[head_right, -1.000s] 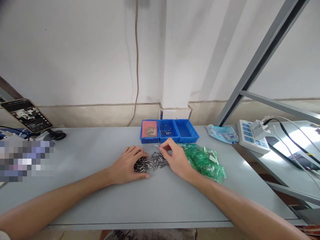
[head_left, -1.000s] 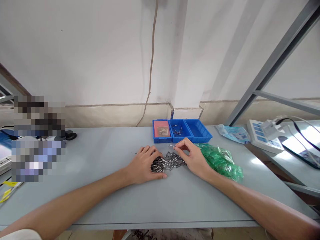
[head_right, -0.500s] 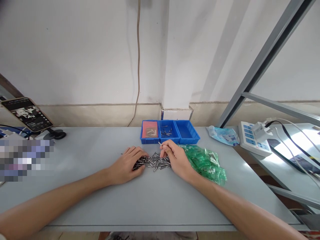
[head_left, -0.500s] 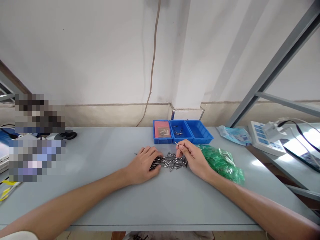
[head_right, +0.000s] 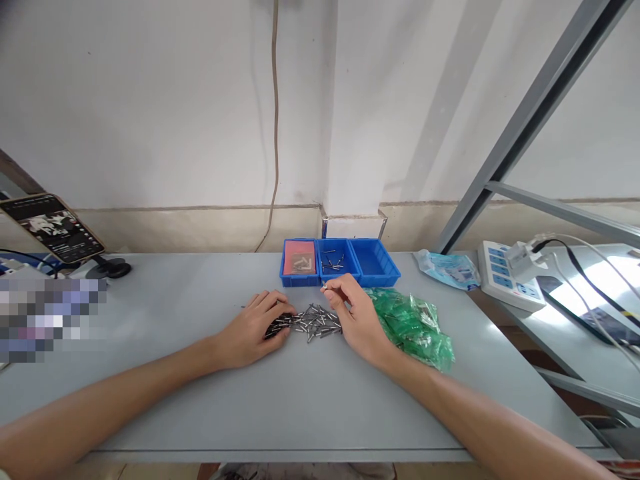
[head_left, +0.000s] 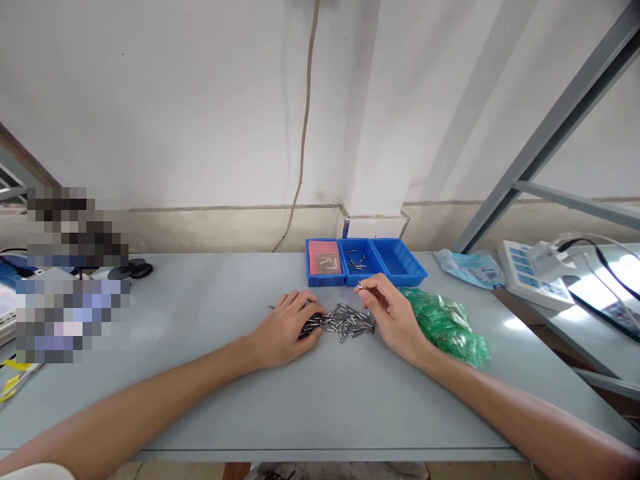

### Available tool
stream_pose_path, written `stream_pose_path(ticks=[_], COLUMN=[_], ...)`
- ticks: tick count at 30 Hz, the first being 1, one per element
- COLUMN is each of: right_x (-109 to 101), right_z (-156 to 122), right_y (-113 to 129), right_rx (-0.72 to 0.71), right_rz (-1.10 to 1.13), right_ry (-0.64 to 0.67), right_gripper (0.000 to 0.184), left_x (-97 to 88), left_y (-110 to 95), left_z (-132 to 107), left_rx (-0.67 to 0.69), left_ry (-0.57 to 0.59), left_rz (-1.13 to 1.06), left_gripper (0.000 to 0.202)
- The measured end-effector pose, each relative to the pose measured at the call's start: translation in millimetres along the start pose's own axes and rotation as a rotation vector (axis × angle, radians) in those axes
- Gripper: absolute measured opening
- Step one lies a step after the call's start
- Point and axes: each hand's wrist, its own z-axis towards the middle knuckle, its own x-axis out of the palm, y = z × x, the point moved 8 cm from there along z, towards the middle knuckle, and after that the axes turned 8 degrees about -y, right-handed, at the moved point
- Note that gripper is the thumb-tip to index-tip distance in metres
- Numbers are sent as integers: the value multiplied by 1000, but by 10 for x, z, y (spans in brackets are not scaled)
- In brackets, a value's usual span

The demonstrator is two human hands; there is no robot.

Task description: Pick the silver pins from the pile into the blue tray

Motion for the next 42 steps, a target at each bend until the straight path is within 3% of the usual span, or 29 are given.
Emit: stream_pose_path(ticks=[15,27,36,42], right_x=[-46,73,-13,-16], right_z=[-19,-22,1,176], right_y=[85,-64,11,156], right_rx=[-66,281,124,129], right_rz=[-22,392,120,56], right_ry=[-59,18,-16,21], right_gripper=[16,28,23,25], left_x=[12,12,27,28], left_y=[-14,-11,-7,-26], left_z=[-2,-1,-1,6], left_rx=[11,18,21,45], left_ry=[4,2,0,-25], left_rz=[17,29,22,47], left_gripper=[25,25,25,25])
